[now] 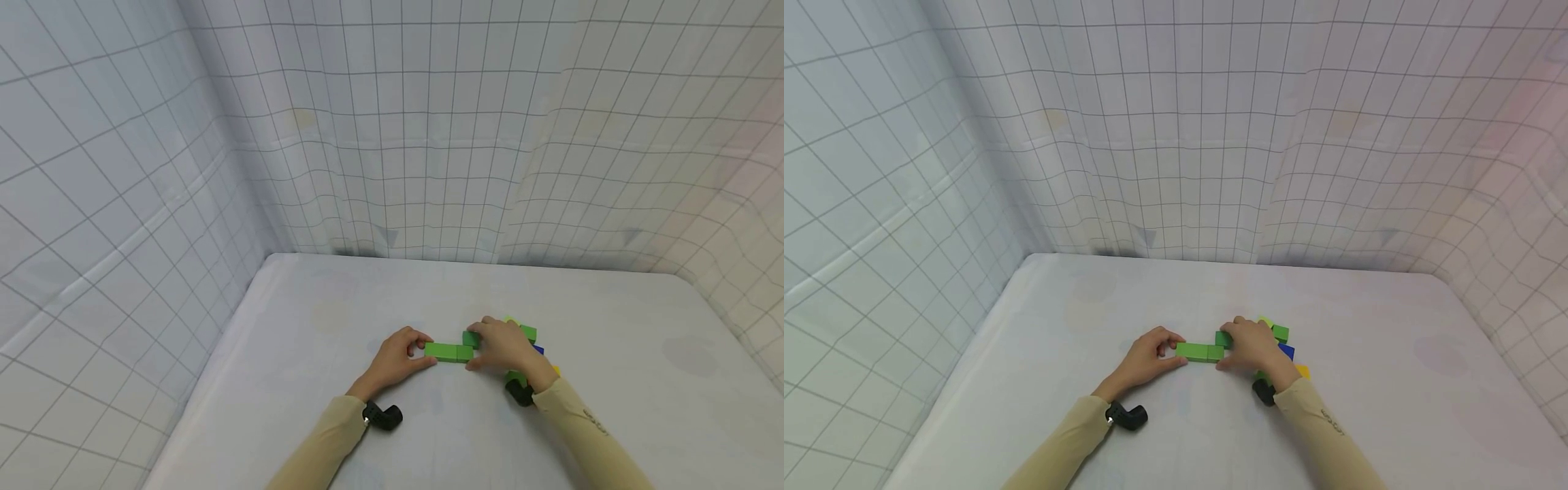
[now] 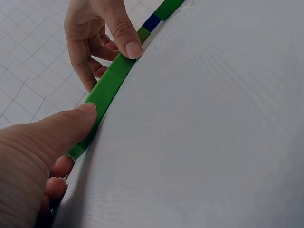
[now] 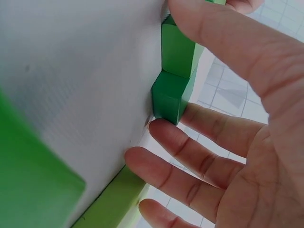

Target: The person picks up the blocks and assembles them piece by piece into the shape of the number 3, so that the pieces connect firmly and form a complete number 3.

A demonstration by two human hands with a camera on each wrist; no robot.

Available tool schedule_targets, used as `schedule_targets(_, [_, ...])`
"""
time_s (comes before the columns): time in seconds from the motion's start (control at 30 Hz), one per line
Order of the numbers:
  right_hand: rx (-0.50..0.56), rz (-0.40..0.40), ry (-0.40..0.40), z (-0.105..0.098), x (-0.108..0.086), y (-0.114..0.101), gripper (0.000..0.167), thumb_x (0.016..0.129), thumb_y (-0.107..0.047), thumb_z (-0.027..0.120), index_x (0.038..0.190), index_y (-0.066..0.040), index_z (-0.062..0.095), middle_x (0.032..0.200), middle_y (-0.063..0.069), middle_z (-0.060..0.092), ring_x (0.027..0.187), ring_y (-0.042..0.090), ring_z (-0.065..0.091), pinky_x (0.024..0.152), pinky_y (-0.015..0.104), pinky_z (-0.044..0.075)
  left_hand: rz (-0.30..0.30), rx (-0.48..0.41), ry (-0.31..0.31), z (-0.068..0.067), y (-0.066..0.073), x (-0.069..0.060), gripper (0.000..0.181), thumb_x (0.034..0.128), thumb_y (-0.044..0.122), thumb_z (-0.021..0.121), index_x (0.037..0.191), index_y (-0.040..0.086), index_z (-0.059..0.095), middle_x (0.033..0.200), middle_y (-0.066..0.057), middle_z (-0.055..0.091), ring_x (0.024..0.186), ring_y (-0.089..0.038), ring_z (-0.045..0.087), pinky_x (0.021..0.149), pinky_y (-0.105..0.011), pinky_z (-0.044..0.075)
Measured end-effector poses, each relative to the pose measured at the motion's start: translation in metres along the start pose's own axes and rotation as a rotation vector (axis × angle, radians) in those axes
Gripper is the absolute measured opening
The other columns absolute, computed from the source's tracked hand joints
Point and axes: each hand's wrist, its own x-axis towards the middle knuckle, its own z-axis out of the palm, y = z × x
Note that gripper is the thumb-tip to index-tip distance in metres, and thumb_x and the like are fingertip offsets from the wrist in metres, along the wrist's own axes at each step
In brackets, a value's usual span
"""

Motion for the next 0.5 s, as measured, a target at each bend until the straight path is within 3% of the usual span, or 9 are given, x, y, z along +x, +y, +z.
schedule_targets(0.07, [0.027,0.005,-0.004,0.000,-0.001,0.002,0.071,0.064,-0.044,0.085,0.119,-0.005,0.063,0.098,0.001,0.059,0.080,0.017,0.055,0.073,0.042,0.042,-0.003,-0.001,-0.001,0.000,0.000,0.000,0.034,0.0813,0.034,0.076,0.108,0.016,0.068,0.088,0.009,0.053,0.069,-0.006,0.044,0.062,-0.023,0.038])
schedule_targets(0.17, [0.156,0.021,-0.001,-0.002,-0.006,0.007,0.073,0.068,-0.044,0.083,0.124,-0.003,0.060,0.102,0.005,0.060,0.084,0.019,0.057,0.075,0.040,0.045,-0.006,0.001,-0.007,0.000,0.001,0.000,0.034,0.0813,0.035,0.076,0.109,0.016,0.068,0.088,0.009,0.053,0.069,-0.006,0.043,0.062,-0.023,0.038])
schedule_targets(0.3, [0.320,0.040,0.053,-0.009,-0.016,0.019,0.059,0.079,-0.036,0.078,0.124,-0.002,0.060,0.098,0.005,0.062,0.079,0.015,0.057,0.069,0.035,0.047,-0.010,0.000,-0.009,0.000,0.001,0.000,0.034,0.0811,0.034,0.077,0.109,0.017,0.068,0.088,0.008,0.053,0.069,-0.006,0.044,0.063,-0.023,0.038])
schedule_targets(0.5, [0.321,0.060,0.123,-0.021,-0.033,0.038,0.028,0.088,-0.026,0.070,0.106,-0.005,0.069,0.084,-0.002,0.061,0.072,0.013,0.054,0.065,0.033,0.045,-0.014,-0.002,-0.003,0.000,0.001,0.000,0.034,0.0812,0.034,0.076,0.109,0.017,0.067,0.088,0.009,0.053,0.070,-0.007,0.044,0.063,-0.023,0.038])
